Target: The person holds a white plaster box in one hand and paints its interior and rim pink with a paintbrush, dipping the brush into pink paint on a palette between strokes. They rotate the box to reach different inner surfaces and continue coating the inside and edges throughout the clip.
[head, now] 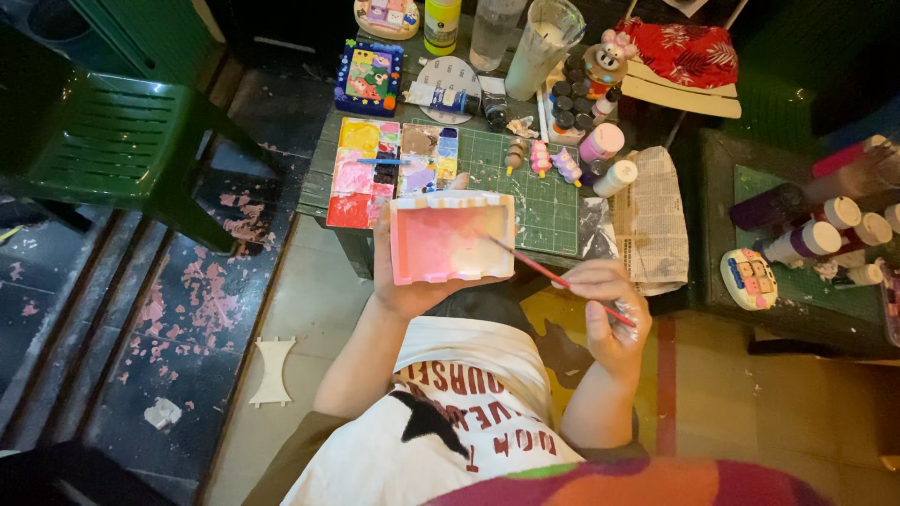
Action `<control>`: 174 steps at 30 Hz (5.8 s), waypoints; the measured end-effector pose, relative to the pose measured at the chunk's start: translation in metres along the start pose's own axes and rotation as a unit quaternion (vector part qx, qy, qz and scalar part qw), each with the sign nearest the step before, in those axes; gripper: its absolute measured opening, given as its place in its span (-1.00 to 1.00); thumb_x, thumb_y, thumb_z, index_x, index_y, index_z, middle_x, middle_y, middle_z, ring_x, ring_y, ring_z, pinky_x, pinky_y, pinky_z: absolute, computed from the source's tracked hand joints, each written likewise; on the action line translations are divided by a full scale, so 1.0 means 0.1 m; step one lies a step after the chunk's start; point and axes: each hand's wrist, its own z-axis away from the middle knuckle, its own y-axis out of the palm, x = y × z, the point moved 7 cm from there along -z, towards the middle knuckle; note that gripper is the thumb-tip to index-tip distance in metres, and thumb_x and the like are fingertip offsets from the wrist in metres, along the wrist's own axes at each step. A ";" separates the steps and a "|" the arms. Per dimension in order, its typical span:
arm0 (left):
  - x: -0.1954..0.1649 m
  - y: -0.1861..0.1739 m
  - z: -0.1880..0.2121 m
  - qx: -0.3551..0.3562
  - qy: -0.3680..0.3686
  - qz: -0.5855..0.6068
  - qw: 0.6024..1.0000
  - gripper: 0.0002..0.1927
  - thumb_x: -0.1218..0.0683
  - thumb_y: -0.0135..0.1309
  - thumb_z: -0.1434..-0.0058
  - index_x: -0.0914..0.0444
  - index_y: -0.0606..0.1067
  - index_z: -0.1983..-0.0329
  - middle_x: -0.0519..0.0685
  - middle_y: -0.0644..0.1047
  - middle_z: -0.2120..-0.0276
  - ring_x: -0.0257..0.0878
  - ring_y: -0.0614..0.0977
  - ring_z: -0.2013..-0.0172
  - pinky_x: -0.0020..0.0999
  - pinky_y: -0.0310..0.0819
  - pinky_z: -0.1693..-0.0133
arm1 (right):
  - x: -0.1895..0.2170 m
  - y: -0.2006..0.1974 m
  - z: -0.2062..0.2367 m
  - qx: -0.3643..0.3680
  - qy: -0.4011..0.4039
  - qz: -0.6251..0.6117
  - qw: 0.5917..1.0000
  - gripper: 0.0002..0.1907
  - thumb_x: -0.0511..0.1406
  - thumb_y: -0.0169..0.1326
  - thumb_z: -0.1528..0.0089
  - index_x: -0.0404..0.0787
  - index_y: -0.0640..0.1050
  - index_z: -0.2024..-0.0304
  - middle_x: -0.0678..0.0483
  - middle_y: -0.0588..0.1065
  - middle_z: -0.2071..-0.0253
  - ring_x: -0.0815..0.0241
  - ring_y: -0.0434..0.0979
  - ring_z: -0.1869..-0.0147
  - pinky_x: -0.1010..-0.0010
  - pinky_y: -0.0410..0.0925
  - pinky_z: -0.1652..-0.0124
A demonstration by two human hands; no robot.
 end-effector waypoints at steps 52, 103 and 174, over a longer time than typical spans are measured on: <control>0.48 -0.83 -0.17 0.009 -0.080 0.050 0.996 0.17 -0.58 -0.04 -0.11 -0.03 -0.11 -0.66 0.13 0.18 -0.49 0.20 0.21 -0.47 0.53 0.10 -0.31 | -0.20 0.27 0.38 0.069 0.037 0.129 0.989 -0.86 -0.28 0.01 -0.34 -0.20 0.55 0.18 0.00 0.62 0.07 -0.04 0.49 -0.27 0.14 0.20 -0.27; 0.42 -0.85 -0.20 -0.013 -0.063 0.088 0.994 0.05 -0.55 -0.26 -0.24 0.06 -0.07 -0.65 0.18 0.19 -0.48 0.26 0.23 -0.45 0.49 0.11 -0.32 | -0.21 0.03 0.31 0.056 0.018 0.087 0.994 -0.86 -0.33 -0.05 -0.36 -0.28 0.48 0.21 -0.12 0.58 0.08 -0.05 0.52 -0.21 0.08 0.30 -0.23; -0.91 -0.77 0.75 -0.129 0.326 -0.419 0.838 0.01 -0.39 0.18 -0.26 0.17 0.00 -0.53 0.12 0.14 -0.49 0.11 0.34 -0.39 0.32 0.36 -0.31 | -1.12 0.86 -0.31 0.082 0.073 -0.212 0.971 -0.92 -0.37 0.00 -0.33 -0.25 0.51 0.22 -0.18 0.41 -0.28 0.10 0.61 -0.04 0.24 0.44 -0.12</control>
